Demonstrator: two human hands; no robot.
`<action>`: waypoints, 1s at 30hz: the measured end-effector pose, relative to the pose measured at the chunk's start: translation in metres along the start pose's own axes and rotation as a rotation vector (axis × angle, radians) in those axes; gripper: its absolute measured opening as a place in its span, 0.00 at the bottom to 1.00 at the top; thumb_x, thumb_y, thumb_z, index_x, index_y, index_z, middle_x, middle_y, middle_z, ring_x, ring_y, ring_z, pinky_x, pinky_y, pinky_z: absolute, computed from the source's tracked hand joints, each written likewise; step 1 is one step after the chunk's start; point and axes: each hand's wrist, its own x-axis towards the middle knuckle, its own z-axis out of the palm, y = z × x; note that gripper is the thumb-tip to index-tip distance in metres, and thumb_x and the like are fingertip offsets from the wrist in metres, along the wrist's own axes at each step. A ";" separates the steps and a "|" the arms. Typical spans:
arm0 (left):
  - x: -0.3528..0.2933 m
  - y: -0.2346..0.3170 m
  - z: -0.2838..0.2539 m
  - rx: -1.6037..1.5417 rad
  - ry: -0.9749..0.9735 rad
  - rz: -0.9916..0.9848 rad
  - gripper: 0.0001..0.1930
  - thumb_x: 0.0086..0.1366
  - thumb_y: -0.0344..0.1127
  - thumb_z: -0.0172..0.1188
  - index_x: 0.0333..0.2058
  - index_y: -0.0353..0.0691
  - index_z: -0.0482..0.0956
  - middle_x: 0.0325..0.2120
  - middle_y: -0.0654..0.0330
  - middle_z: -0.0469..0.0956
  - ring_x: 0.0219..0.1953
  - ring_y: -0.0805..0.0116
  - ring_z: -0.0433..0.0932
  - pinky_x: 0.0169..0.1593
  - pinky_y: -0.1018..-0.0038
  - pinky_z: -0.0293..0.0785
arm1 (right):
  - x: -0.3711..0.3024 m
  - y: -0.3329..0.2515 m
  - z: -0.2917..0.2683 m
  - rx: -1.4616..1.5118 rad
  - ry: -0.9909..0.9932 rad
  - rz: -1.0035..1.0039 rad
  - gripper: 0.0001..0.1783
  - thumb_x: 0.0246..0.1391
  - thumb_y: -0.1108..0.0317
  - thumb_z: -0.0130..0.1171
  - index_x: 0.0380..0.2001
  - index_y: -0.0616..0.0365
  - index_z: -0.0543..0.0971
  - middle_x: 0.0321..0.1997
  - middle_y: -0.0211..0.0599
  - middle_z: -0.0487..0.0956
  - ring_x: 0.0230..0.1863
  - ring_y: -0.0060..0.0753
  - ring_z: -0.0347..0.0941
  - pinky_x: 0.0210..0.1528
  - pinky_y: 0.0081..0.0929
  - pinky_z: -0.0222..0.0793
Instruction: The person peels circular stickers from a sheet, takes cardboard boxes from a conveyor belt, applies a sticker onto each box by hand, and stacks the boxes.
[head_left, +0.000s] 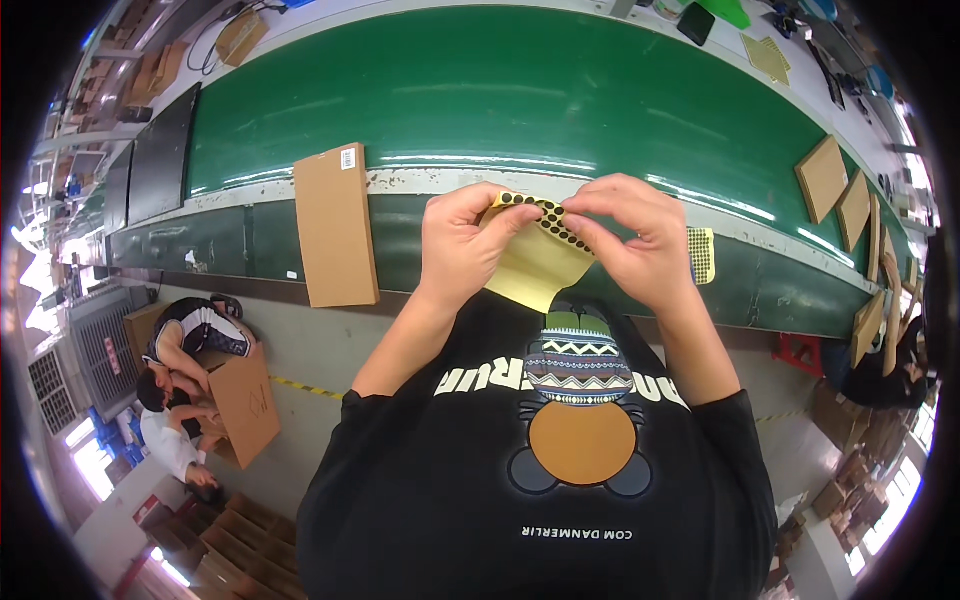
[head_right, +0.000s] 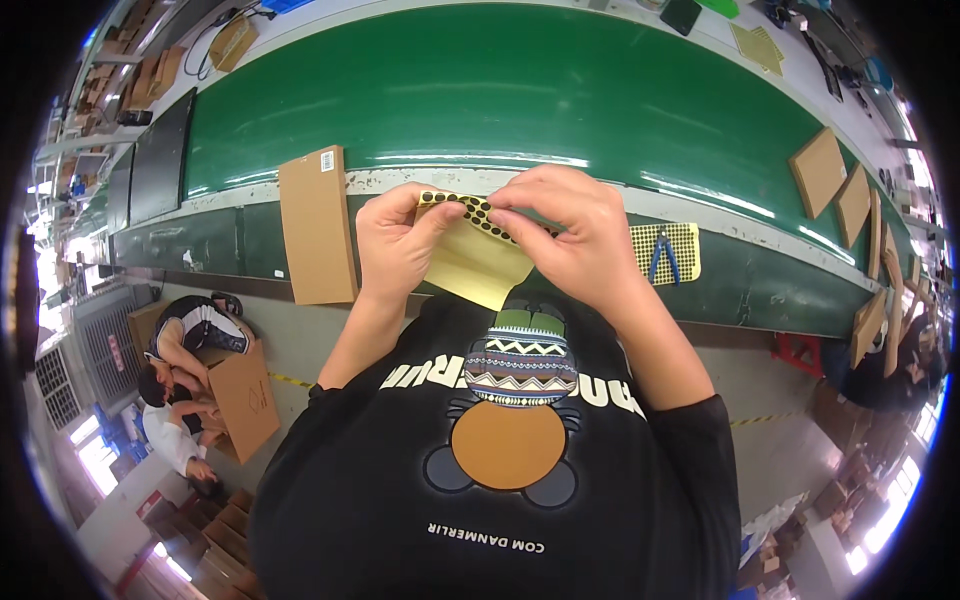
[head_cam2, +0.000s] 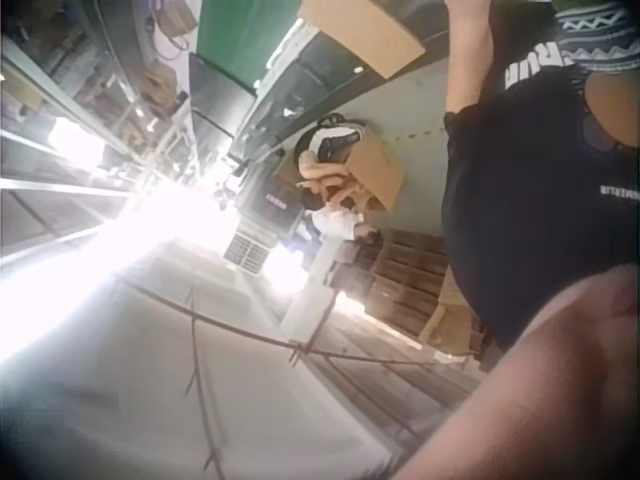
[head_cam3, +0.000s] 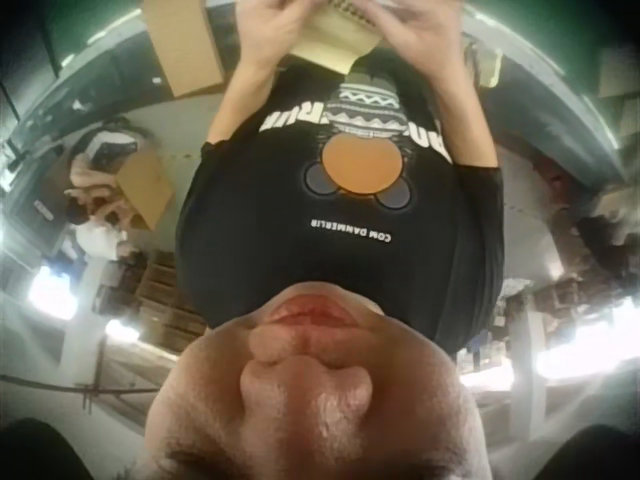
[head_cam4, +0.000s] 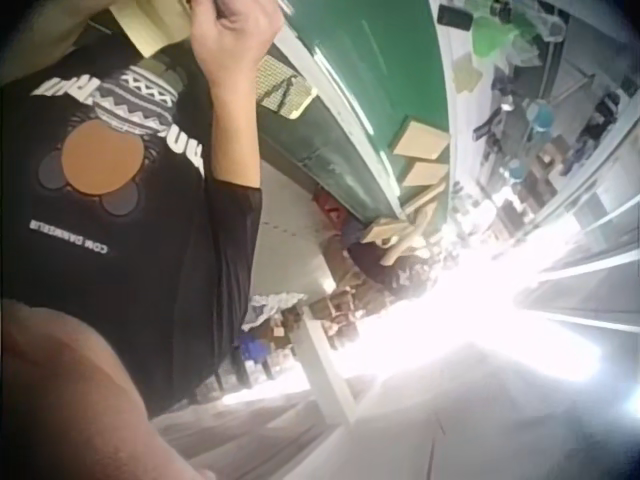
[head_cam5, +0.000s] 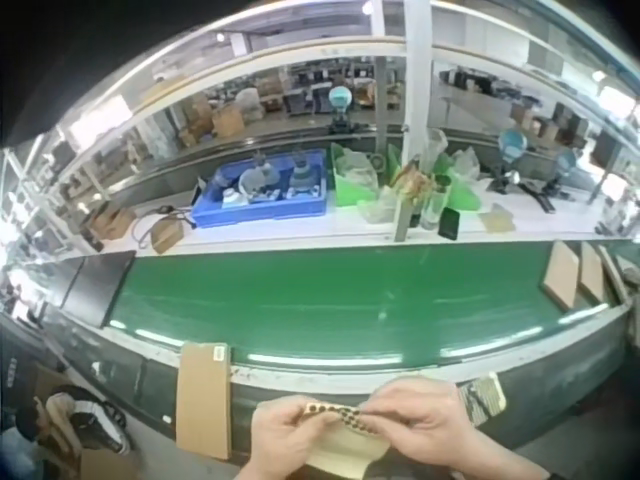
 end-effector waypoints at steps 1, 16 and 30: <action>0.001 0.001 0.004 -0.002 -0.012 -0.002 0.03 0.58 0.26 0.66 0.29 0.32 0.83 0.23 0.62 0.81 0.25 0.81 0.76 0.29 0.82 0.70 | -0.003 0.000 -0.003 -0.035 0.013 0.011 0.08 0.43 0.82 0.64 0.31 0.64 0.82 0.30 0.40 0.81 0.32 0.32 0.78 0.34 0.23 0.72; 0.022 -0.010 0.064 -0.001 -0.212 -0.076 0.06 0.57 0.30 0.67 0.26 0.33 0.82 0.18 0.66 0.77 0.22 0.83 0.71 0.26 0.82 0.66 | -0.039 0.015 -0.053 -0.156 0.156 0.004 0.05 0.45 0.80 0.62 0.28 0.63 0.78 0.35 0.41 0.82 0.38 0.38 0.78 0.42 0.30 0.72; 0.049 -0.058 0.090 -0.043 -0.168 -0.275 0.06 0.65 0.31 0.61 0.31 0.34 0.79 0.26 0.67 0.78 0.27 0.81 0.71 0.34 0.82 0.67 | -0.124 0.129 -0.187 0.266 0.811 0.469 0.10 0.61 0.71 0.55 0.44 0.61 0.77 0.44 0.37 0.80 0.47 0.26 0.76 0.49 0.24 0.70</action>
